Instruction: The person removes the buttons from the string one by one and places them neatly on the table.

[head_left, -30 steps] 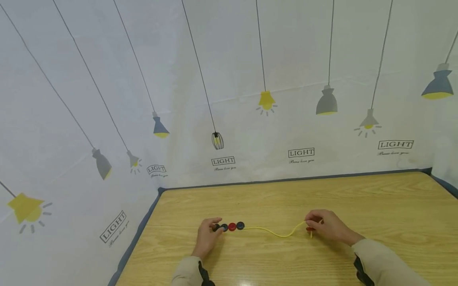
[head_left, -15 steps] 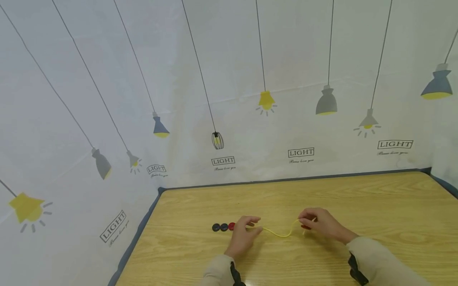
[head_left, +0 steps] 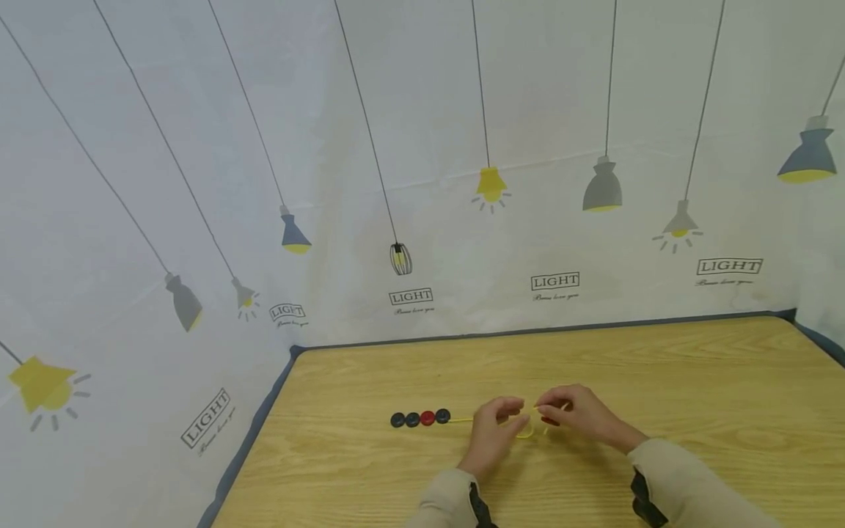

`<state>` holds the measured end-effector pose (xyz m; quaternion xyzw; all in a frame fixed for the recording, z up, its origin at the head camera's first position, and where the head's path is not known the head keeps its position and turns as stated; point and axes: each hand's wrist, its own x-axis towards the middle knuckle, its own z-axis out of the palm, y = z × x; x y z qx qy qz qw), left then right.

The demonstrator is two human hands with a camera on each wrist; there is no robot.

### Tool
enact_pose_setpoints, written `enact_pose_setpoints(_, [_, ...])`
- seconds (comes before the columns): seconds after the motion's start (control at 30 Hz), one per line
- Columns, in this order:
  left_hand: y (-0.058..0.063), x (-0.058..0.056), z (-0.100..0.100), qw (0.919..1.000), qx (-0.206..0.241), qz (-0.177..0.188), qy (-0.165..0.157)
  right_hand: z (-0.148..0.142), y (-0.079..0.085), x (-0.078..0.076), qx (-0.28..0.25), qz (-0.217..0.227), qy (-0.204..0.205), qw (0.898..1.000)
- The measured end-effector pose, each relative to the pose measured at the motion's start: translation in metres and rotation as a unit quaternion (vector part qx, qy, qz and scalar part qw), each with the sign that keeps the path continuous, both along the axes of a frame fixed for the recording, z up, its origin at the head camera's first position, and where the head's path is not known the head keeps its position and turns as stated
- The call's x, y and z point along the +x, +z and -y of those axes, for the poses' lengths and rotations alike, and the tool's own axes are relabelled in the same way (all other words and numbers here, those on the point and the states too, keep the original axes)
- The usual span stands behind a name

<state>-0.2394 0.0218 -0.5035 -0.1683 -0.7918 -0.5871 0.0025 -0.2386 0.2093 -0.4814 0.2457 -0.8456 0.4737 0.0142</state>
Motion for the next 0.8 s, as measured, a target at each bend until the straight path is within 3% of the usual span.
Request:
enact_pose_setpoints(0.17, [-0.001, 0.002, -0.008, 0.9995, 0.026, -0.008, 0.016, 0.005, 0.0, 0.0, 0.012, -0.021, -0.022, 0.999])
enact_pose_setpoints(0.33, [-0.001, 0.003, -0.008, 0.9994, 0.016, -0.008, 0.028, 0.008, 0.001, -0.001, 0.013, -0.029, -0.038, 0.999])
enact_pose_setpoints(0.57, [0.003, 0.003, -0.009, 0.9991, 0.019, -0.023, 0.031, 0.01, 0.0, -0.001, 0.026, -0.007, -0.059, 0.998])
enact_pose_setpoints(0.8, [0.009, 0.005, -0.014, 0.9989, 0.033, -0.01, 0.03, 0.016, -0.004, -0.002, 0.027, 0.001, -0.063, 0.998])
